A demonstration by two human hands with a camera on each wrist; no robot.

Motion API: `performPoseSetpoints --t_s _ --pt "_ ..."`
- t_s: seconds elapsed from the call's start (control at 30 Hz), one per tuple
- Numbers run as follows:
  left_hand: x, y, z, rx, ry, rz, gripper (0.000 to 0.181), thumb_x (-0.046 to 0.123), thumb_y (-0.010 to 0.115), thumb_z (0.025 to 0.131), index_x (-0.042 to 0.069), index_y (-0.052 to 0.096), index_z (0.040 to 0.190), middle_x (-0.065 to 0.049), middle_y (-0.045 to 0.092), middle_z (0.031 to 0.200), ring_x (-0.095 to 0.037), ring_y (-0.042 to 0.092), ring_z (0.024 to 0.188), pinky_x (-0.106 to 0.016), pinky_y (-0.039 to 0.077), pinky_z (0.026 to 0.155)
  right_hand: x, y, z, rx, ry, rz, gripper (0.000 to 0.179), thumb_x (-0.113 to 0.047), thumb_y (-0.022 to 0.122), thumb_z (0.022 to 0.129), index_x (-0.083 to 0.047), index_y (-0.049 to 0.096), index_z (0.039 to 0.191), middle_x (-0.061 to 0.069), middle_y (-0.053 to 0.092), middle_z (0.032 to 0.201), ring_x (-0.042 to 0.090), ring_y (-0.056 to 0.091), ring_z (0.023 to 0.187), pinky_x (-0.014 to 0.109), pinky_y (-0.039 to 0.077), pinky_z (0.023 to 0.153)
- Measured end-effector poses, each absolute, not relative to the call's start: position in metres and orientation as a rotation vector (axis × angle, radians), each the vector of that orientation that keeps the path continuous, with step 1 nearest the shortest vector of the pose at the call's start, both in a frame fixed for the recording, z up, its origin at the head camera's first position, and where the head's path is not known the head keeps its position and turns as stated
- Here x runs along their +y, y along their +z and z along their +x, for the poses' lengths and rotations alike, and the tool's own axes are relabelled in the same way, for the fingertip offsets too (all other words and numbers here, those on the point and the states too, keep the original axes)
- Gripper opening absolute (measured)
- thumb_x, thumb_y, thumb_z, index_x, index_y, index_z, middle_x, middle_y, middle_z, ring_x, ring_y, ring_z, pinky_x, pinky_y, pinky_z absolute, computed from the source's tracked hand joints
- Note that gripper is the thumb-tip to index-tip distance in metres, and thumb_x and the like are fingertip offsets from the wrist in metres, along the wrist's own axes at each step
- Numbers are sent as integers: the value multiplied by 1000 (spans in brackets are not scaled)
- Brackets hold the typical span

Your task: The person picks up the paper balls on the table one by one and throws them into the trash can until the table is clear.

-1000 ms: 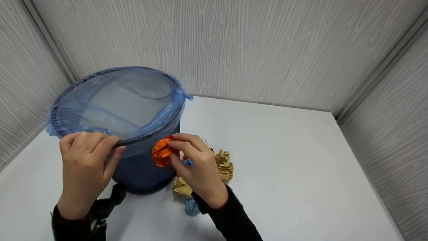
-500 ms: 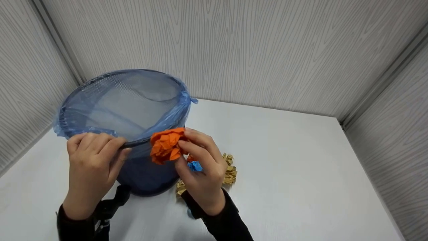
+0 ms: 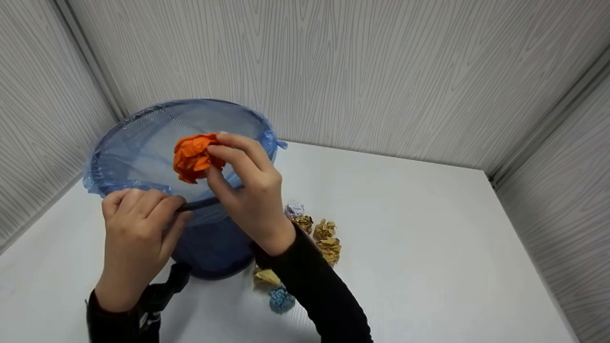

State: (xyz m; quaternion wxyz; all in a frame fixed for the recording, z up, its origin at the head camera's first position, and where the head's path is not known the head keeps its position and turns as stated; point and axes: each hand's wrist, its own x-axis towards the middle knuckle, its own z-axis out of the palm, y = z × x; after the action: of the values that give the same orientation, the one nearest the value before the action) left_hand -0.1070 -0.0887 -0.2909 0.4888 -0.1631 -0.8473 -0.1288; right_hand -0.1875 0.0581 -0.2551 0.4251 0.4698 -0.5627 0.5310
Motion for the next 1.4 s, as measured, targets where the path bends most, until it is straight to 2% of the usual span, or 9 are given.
performPoseSetpoints --t_s 0.13,0.43,0.8,1.0,1.1,1.2,1.3,1.4 --pt "-87 -292 -109 -2037 -311 -407 15 22 62 81 7 61 83 -5 50 74 -25 45 71 -46 30 79 52 -258 -195 -1566 1270 1208 17 8 58 77 6 59 95 17 54 104 24 56 94 33 45 79" --pt "-83 -293 -112 -2009 -327 -437 16 23 59 83 7 62 85 -5 49 74 -24 44 71 -46 30 78 57 -259 -196 -1740 1193 1192 17 1 58 80 2 60 97 15 52 107 19 55 94 29 43 81" --pt "-83 -293 -112 -2022 -306 -427 17 24 55 86 8 60 85 -4 49 75 -24 44 71 -46 29 79 58 -260 -196 -1752 1165 1189 16 -4 60 81 -1 60 97 14 52 108 22 50 103 31 42 84" --pt "-84 -293 -111 -2018 -298 -425 17 23 57 84 7 61 85 -4 48 75 -24 44 71 -45 30 78 74 -284 -205 -1621 1172 1200 23 -1 63 78 -6 61 100 10 53 112 24 52 101 32 43 79" --pt "-84 -293 -112 -2017 -306 -421 17 24 56 85 7 60 85 -4 48 75 -24 44 71 -45 29 78 87 -285 -191 -1574 1184 1180 19 -1 62 78 -4 62 96 13 55 109 26 54 96 33 43 77" --pt "-83 -293 -112 -2014 -317 -422 17 23 55 85 7 59 84 -4 48 74 -24 44 71 -45 29 77 102 -283 -175 -1578 1170 1144 12 -8 61 81 0 62 90 13 58 103 23 56 91 30 44 79" --pt "-82 -294 -113 -2012 -316 -428 17 24 55 86 7 59 84 -4 47 74 -23 43 70 -44 30 77 118 -289 -168 -1618 1153 1097 20 -18 60 83 2 62 85 14 60 97 20 57 89 25 44 79" --pt "-81 -294 -115 -2005 -306 -428 18 24 54 86 8 59 84 -4 47 74 -23 43 70 -44 30 76 132 -296 -169 -1676 1157 1075 24 -20 61 83 4 62 85 17 60 94 19 58 89 23 43 79"
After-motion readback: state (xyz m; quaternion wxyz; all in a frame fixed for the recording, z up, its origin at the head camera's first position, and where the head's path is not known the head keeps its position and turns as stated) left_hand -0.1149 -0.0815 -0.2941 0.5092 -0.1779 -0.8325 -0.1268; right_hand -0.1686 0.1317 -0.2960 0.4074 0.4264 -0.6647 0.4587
